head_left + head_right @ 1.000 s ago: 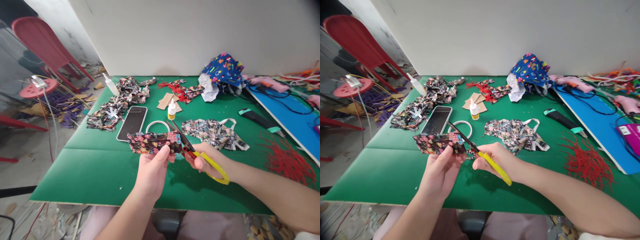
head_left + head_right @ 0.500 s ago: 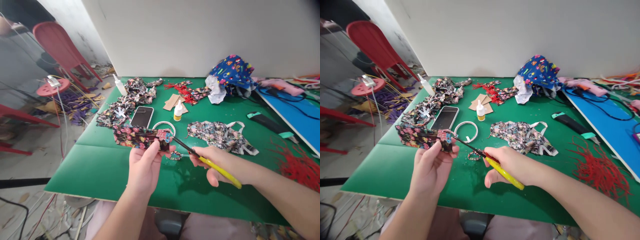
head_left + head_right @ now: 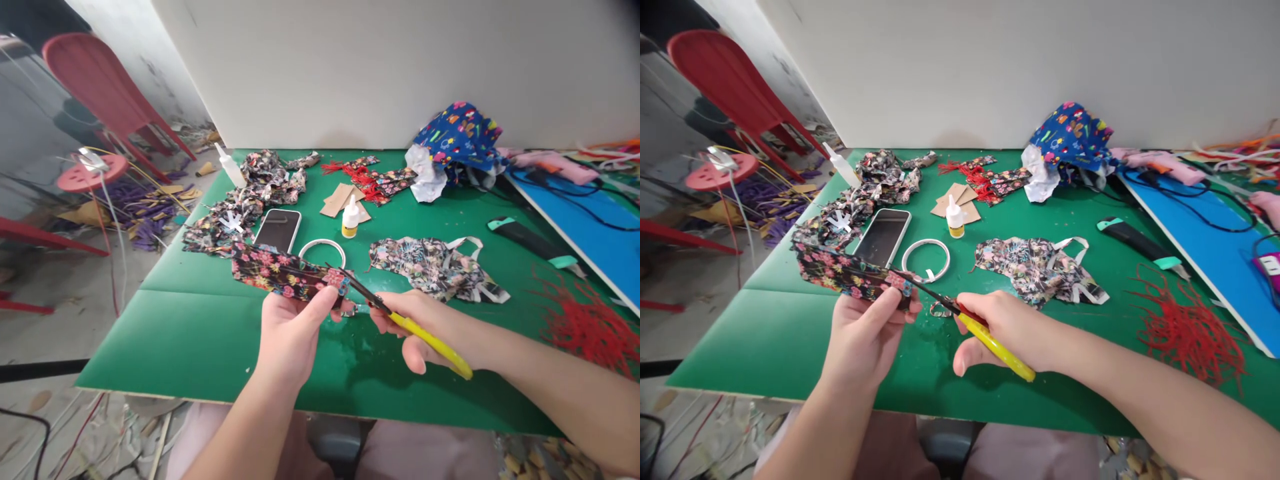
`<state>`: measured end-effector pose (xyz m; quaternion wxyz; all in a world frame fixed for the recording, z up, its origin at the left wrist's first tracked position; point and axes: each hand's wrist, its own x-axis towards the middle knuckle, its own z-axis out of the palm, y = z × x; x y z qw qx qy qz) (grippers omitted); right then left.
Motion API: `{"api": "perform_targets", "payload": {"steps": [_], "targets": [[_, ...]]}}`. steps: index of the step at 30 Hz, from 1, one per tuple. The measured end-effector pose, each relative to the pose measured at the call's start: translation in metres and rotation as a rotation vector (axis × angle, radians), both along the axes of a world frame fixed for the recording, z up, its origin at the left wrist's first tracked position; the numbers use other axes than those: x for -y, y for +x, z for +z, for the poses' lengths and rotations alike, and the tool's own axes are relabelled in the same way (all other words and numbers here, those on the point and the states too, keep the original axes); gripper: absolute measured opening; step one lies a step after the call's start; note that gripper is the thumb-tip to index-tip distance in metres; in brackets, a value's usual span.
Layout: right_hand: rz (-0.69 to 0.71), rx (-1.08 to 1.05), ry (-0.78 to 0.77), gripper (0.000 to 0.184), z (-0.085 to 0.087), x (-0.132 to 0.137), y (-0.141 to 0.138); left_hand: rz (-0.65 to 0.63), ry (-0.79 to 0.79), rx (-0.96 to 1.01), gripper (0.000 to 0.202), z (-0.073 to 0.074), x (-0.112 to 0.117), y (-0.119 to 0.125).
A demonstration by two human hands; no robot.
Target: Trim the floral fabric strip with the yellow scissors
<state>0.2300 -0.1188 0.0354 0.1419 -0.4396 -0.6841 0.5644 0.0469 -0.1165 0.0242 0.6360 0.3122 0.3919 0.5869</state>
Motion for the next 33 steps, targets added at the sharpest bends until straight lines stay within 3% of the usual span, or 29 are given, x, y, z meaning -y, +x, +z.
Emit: {"api": "perform_targets", "payload": {"steps": [9,21,27,33], "targets": [[0.007,-0.060,-0.070,0.053,-0.0087,-0.0016,0.0048,-0.003,-0.019,-0.027,0.015,-0.0008,0.0007,0.0014],[0.027,-0.074,-0.102,0.076,-0.0049,-0.0036,0.0048,-0.032,0.028,-0.032,0.011,-0.0035,-0.0012,0.0007],[0.009,-0.050,-0.135,0.061,-0.0013,-0.0032,0.0057,-0.075,0.040,-0.046,0.008,-0.0022,-0.0008,-0.0014],[0.014,0.008,-0.047,0.050,-0.0007,-0.0036,0.0066,-0.058,0.025,-0.081,0.009,-0.0033,-0.0001,-0.0027]]}}
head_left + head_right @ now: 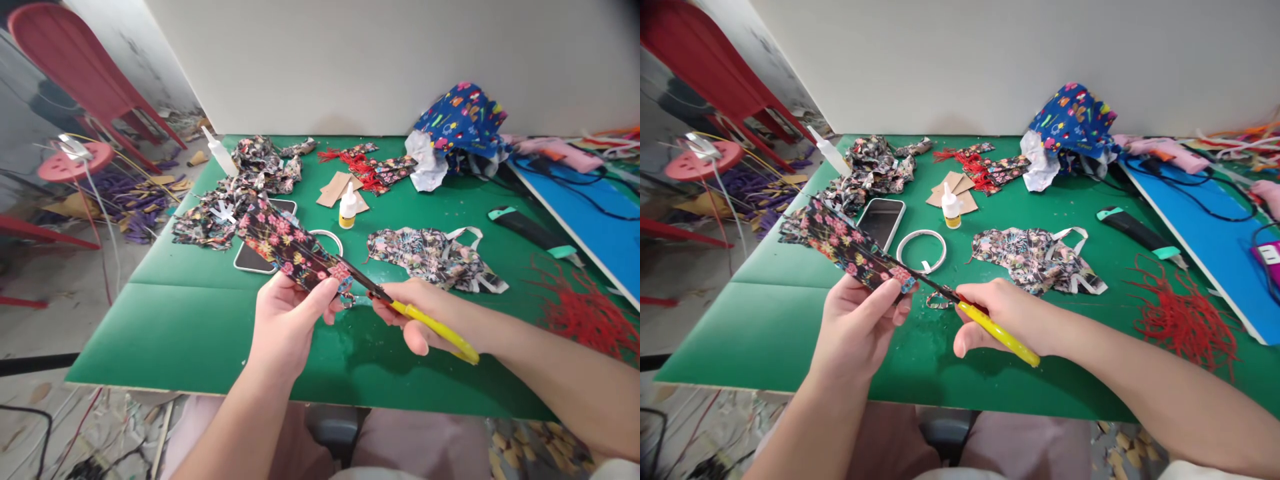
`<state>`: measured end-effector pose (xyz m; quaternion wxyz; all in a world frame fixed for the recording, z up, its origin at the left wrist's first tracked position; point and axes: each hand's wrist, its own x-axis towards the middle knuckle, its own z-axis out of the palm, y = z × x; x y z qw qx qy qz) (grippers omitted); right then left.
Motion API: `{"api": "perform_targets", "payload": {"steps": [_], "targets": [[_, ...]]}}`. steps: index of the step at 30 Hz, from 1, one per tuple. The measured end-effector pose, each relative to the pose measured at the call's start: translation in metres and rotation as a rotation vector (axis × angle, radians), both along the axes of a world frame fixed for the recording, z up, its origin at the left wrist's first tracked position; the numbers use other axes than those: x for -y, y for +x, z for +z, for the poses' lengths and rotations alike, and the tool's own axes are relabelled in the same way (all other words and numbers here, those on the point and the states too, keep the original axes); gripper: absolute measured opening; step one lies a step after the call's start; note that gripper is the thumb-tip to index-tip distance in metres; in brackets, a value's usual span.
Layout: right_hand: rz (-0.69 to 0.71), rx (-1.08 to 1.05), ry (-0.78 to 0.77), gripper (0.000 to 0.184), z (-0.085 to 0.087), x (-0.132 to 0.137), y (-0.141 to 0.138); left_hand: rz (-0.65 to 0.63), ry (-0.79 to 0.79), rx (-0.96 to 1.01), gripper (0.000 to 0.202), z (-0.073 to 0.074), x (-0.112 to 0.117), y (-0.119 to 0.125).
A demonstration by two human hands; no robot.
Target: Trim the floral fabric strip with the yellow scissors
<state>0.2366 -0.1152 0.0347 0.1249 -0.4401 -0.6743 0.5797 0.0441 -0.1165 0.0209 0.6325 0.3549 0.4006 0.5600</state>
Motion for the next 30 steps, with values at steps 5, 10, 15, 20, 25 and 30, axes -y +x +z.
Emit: {"api": "perform_targets", "payload": {"steps": [5,10,15,20,25,30], "targets": [[-0.021,-0.053,0.020,0.044,-0.016,0.001,0.003,-0.004,-0.011,-0.032,0.010,0.001,-0.001,-0.002],[-0.041,-0.078,-0.004,0.047,-0.017,0.002,0.002,0.023,-0.055,-0.041,0.012,0.007,-0.002,0.002],[-0.061,-0.076,-0.100,0.057,-0.004,0.001,-0.003,0.082,-0.067,-0.060,0.013,0.010,-0.001,0.005],[-0.093,-0.096,-0.152,0.059,-0.005,0.000,-0.004,0.093,-0.079,-0.087,0.013,0.011,0.000,0.007],[-0.120,-0.153,-0.169,0.066,-0.007,0.001,-0.005,0.096,-0.080,-0.099,0.014,0.012,0.000,0.006],[-0.118,-0.146,-0.176,0.065,-0.006,0.001,-0.005,0.034,-0.083,-0.101,0.017,0.011,-0.002,0.003]]}}
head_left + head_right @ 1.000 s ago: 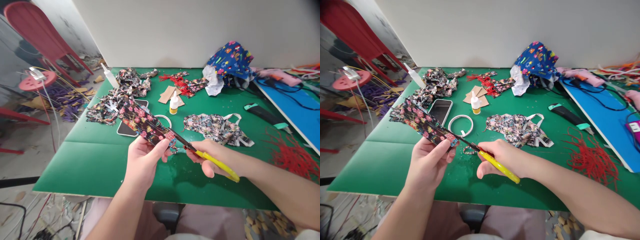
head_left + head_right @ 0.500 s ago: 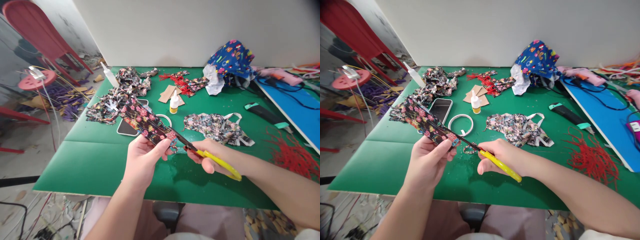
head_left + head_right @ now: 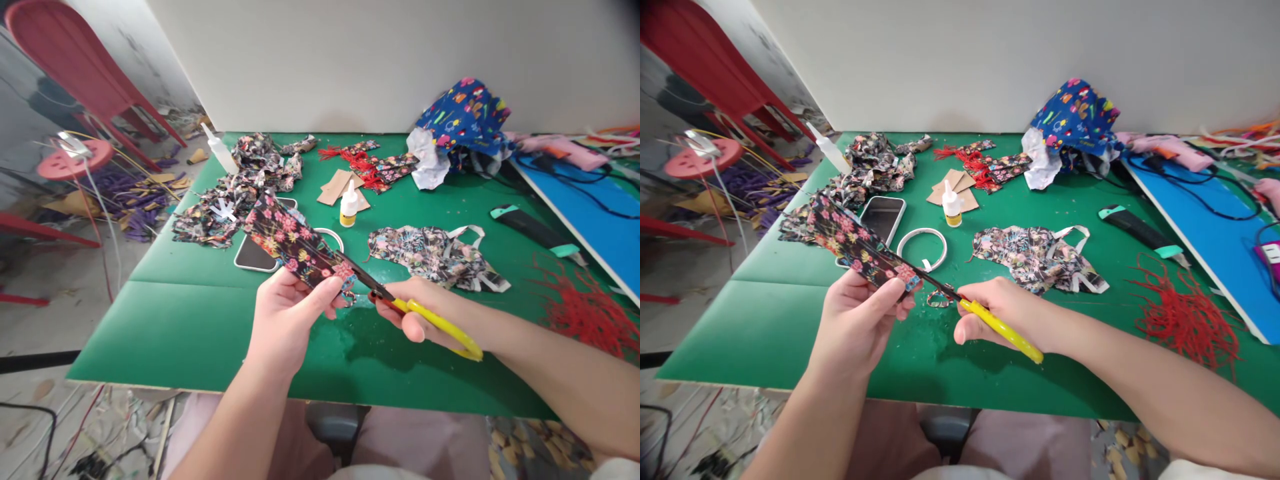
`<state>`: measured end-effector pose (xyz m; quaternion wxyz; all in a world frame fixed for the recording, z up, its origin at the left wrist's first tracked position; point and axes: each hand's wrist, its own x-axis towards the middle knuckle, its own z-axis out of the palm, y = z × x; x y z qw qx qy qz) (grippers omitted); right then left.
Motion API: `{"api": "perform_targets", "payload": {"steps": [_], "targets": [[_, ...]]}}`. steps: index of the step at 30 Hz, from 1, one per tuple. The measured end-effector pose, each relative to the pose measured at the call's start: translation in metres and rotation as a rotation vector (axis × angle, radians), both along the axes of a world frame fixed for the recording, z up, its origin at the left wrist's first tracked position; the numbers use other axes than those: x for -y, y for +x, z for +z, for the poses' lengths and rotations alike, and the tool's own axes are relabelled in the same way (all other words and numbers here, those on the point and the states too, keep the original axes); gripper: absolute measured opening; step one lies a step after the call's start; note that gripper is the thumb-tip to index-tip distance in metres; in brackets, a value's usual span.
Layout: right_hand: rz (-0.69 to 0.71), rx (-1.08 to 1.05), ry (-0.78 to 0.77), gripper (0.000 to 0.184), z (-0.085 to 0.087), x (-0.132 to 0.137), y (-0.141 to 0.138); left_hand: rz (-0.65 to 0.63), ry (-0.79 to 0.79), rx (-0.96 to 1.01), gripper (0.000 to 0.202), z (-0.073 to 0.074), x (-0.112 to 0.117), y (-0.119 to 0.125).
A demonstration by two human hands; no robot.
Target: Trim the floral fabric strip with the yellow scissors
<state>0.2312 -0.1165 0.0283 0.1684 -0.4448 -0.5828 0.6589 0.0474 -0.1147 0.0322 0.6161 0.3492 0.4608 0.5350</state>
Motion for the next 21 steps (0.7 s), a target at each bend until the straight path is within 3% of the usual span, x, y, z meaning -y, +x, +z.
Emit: {"api": "perform_targets", "payload": {"steps": [3,10,21], "targets": [[0.000,0.009,-0.016,0.063,0.0002,-0.0002,-0.0002,0.059,0.005,-0.003,0.017,0.0015,0.0010,0.0027],[0.040,0.042,0.064,0.065,0.0013,-0.0001,0.0020,0.079,0.000,0.004,0.014,0.0031,0.0022,0.0055],[0.015,0.057,0.014,0.052,-0.0009,-0.0005,0.0024,0.070,-0.001,0.015,0.015,0.0013,0.0010,0.0043]]}}
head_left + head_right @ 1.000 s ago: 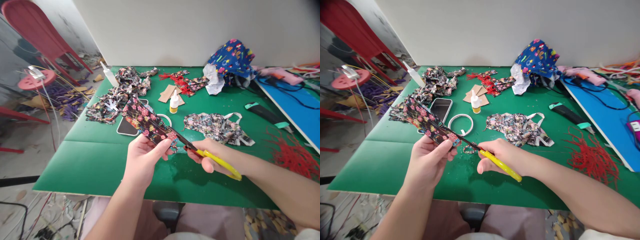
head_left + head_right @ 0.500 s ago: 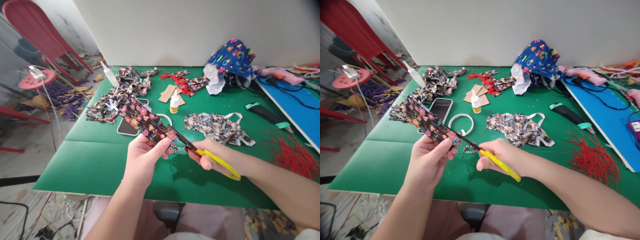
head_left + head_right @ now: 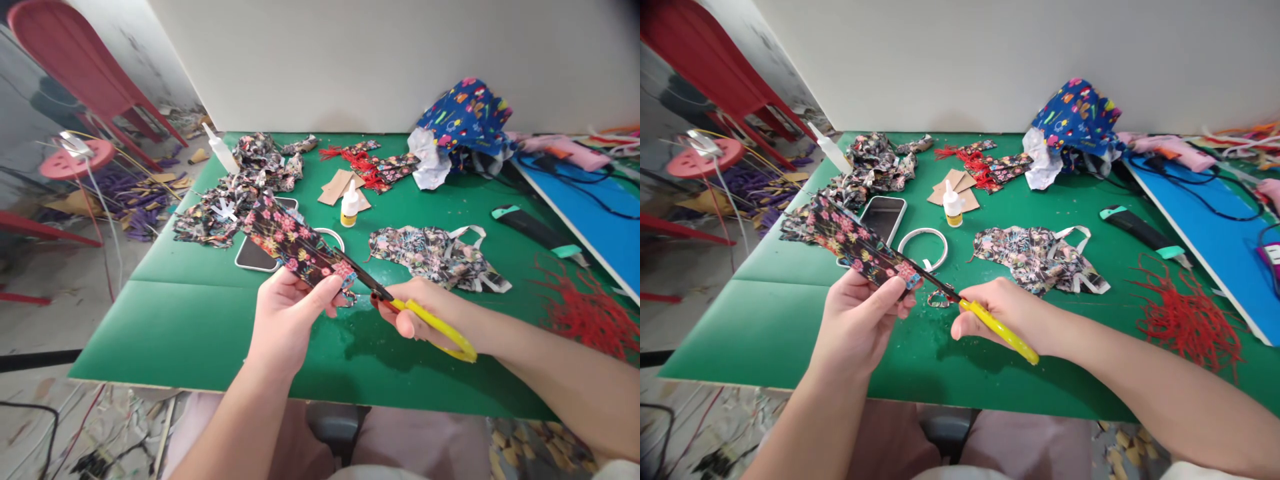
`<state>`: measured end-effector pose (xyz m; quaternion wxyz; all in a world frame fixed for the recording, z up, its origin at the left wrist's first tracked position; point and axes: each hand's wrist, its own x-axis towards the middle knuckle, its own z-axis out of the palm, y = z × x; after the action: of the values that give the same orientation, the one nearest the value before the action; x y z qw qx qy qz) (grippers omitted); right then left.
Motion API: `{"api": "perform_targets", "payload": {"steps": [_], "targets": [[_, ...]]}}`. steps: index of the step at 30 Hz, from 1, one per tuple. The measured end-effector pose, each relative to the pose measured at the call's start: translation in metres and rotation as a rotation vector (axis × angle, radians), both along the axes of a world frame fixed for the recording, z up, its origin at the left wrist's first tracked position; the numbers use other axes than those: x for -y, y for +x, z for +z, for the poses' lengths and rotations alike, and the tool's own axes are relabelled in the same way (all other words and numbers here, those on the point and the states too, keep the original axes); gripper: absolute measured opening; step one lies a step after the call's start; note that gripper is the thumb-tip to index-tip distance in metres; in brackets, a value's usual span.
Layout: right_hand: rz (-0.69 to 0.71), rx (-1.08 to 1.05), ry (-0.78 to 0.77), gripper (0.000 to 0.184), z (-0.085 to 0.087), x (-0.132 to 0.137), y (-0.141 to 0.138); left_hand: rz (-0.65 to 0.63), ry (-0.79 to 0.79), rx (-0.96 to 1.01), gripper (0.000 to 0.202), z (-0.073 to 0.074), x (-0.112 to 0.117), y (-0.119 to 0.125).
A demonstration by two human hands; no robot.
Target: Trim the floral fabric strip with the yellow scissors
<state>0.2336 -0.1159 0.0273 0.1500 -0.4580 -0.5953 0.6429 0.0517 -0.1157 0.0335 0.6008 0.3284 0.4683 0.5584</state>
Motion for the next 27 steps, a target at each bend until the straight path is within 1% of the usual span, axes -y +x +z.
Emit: {"api": "perform_targets", "payload": {"steps": [3,6,10,13,15,18,20,24,27], "targets": [[0.007,0.016,0.002,0.050,-0.0005,-0.0004,0.0013,-0.001,-0.006,-0.004,0.015,0.0016,0.0005,0.0014],[0.063,0.009,0.029,0.051,0.0003,-0.0001,0.0023,0.000,-0.008,0.001,0.015,0.0018,0.0009,0.0013],[0.103,-0.015,0.087,0.068,0.0023,0.0007,0.0029,-0.023,-0.006,0.001,0.015,-0.0001,-0.0005,-0.0031],[0.125,-0.007,0.091,0.073,0.0034,0.0007,0.0034,-0.088,-0.017,-0.007,0.018,-0.0014,-0.0022,-0.0065],[0.142,0.021,0.104,0.071,0.0036,0.0002,0.0037,-0.084,-0.016,-0.010,0.019,-0.0011,-0.0021,-0.0062],[0.143,0.032,0.105,0.071,0.0034,-0.0010,0.0036,-0.019,-0.015,-0.023,0.017,0.0009,0.0004,-0.0018],[0.132,0.027,0.101,0.071,0.0035,-0.0014,0.0031,-0.009,-0.023,-0.027,0.015,0.0023,0.0022,0.0015],[0.085,0.039,0.086,0.060,0.0046,-0.0005,0.0016,-0.021,-0.034,-0.021,0.015,0.0024,0.0021,0.0017],[0.070,0.049,0.111,0.052,0.0044,0.0003,0.0011,-0.096,-0.044,-0.029,0.017,0.0010,-0.0008,-0.0026]]}}
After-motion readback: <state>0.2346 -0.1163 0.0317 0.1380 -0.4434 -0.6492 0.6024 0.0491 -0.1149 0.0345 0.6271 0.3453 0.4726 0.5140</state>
